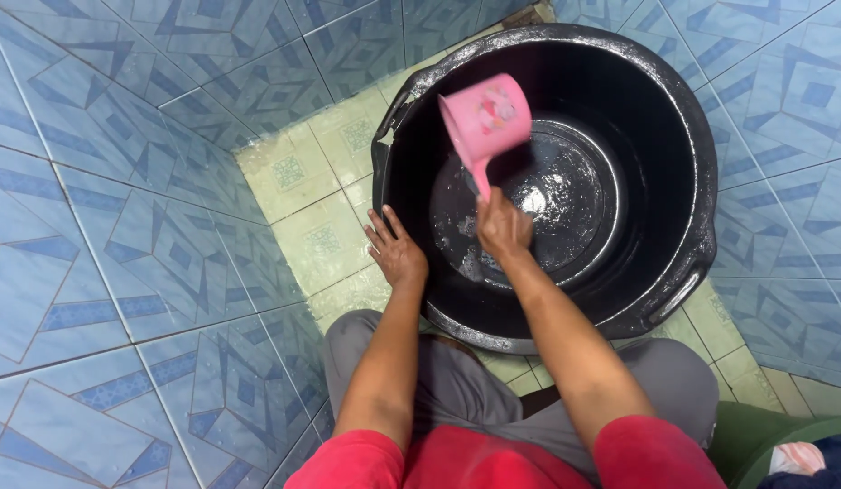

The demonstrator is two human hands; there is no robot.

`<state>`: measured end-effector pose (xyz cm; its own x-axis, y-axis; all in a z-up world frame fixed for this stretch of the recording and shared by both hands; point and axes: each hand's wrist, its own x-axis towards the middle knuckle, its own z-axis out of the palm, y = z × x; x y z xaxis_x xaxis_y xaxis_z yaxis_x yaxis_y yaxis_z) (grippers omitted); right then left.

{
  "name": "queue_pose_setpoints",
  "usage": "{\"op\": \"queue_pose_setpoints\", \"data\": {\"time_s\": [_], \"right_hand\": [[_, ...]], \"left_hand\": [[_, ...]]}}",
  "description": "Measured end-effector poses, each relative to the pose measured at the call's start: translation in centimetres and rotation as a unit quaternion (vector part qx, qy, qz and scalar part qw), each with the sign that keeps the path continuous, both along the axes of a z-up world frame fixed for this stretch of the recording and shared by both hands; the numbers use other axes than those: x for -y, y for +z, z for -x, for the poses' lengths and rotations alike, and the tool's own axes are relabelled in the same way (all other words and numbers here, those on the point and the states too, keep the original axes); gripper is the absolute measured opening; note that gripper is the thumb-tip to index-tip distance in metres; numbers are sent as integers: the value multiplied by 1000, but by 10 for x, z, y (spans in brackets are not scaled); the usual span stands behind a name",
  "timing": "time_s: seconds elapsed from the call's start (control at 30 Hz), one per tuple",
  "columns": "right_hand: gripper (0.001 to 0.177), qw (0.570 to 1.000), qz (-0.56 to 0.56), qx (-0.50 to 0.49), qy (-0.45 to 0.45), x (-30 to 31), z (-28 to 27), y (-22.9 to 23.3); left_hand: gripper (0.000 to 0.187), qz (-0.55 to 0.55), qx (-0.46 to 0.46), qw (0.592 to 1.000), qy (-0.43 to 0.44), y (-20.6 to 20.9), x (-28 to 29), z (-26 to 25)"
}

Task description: The person pours water from a pink pitcher into a black basin, then uses the pitcher to scoop water and pour it over their hands. Finally, they lift the basin to pour the remaining water onto the floor.

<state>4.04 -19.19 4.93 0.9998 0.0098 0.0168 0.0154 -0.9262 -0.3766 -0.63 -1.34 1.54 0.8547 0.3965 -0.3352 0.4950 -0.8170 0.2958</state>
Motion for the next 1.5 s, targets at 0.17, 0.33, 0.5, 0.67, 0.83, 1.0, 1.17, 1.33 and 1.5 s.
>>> {"op": "queue_pose_setpoints", "data": {"time_s": [0.17, 0.33, 0.5, 0.67, 0.83, 1.0, 1.17, 1.33, 1.5], "right_hand": [[31, 991, 86, -98, -26, 31, 5, -50], [34, 982, 93, -156, -44, 31, -8, -64], [36, 964, 133, -228, 35, 27, -12, -69], [39, 929, 165, -309, 117, 35, 12, -63], [40, 886, 157, -390, 196, 68, 46, -40], [36, 870, 36, -401, 283, 85, 74, -38], [34, 757, -309, -576, 15, 113, 69, -26], [29, 702, -446, -551, -68, 110, 63, -13], [24, 756, -486, -438, -22, 82, 37, 22]], "left_hand": [[101, 7, 6, 1000, -12, -6, -6, 0], [101, 15, 6, 999, -28, -8, -14, -5], [105, -1, -27, 999, -47, -2, -12, -15], [99, 4, -7, 999, -39, 7, -2, -15], [97, -12, -13, 999, -34, 6, 4, -12], [93, -16, 12, 1000, -19, 11, 10, -6], [97, -16, 3, 999, -33, 22, 20, -6], [99, 21, -2, 999, -26, 26, 25, -8], [98, -19, 3, 999, -31, 26, 26, -7]]}}
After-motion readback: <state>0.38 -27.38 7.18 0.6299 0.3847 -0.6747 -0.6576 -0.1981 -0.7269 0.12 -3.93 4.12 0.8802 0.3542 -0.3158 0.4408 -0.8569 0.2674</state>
